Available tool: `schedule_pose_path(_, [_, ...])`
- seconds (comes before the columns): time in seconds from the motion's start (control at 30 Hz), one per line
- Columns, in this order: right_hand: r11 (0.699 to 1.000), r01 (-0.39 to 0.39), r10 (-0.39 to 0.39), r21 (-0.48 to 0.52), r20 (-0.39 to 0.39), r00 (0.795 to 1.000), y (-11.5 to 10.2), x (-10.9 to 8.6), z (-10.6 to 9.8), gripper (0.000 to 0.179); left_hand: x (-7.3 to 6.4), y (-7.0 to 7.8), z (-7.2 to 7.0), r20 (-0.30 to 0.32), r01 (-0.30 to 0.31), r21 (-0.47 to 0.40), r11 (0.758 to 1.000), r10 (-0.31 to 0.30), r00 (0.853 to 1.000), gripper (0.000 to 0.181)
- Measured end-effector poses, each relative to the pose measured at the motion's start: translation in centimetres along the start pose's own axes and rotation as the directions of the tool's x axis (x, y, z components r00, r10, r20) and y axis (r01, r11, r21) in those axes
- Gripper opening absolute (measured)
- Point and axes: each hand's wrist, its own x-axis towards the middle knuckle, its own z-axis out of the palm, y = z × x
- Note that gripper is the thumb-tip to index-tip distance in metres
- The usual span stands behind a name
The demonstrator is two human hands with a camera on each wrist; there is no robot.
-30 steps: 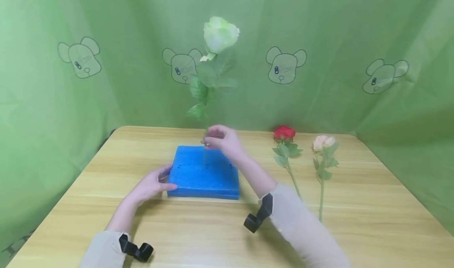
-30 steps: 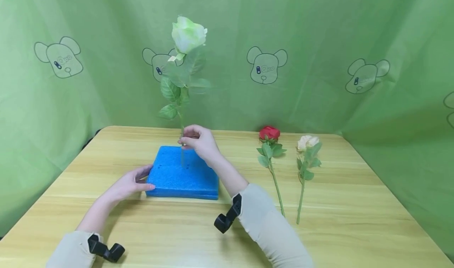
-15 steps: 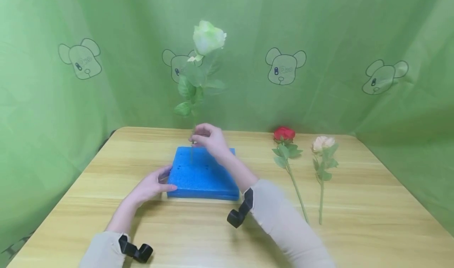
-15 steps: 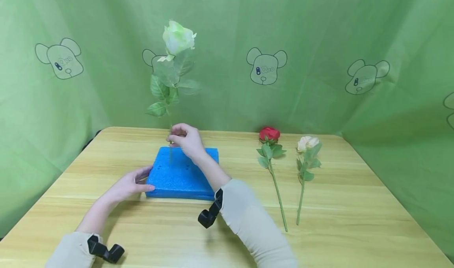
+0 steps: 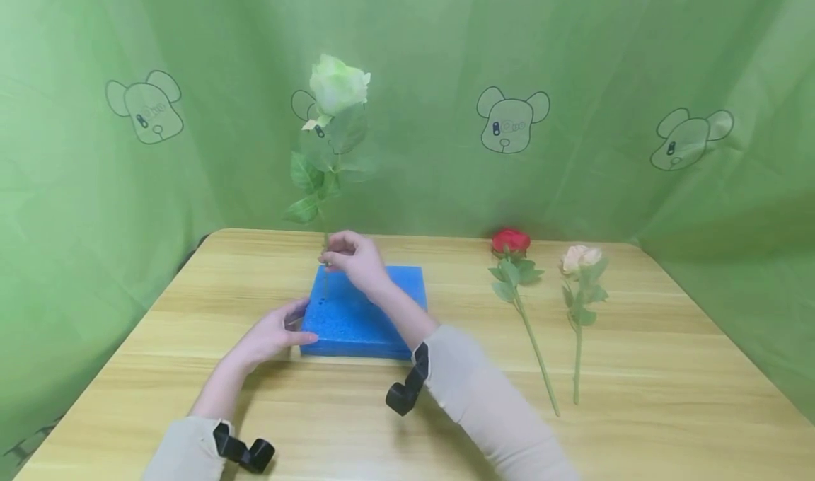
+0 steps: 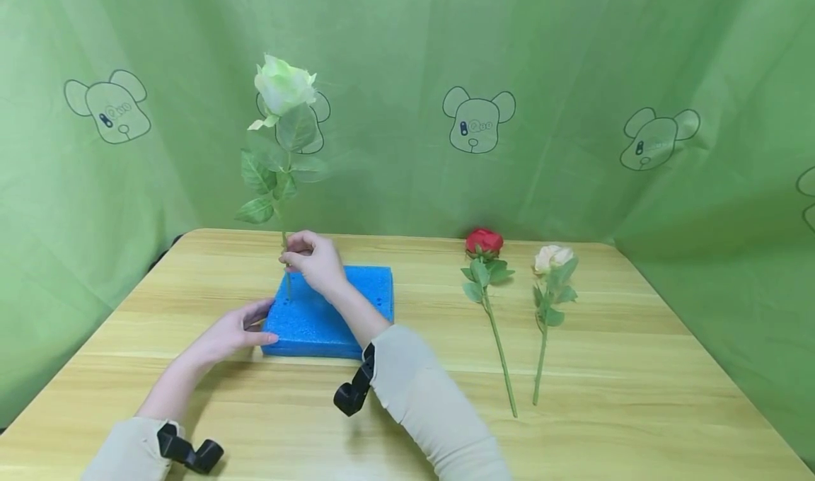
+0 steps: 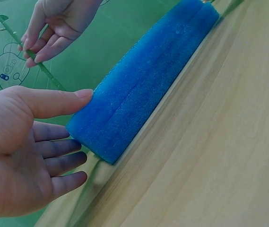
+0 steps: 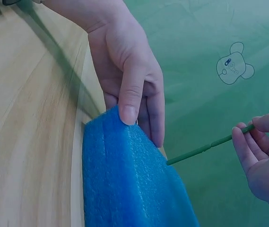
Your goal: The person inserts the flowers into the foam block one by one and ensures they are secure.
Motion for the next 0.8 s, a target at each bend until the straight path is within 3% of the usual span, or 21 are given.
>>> schedule_pose_path(0.8, [0.995, -0.040, 0.038, -0.095, -0.018, 0.999, 1.2, 0.0, 0.9, 0.024, 0.0, -0.1, 0.0, -0.019, -0.006, 0.034, 0.999, 0.006, 1.000, 0.079])
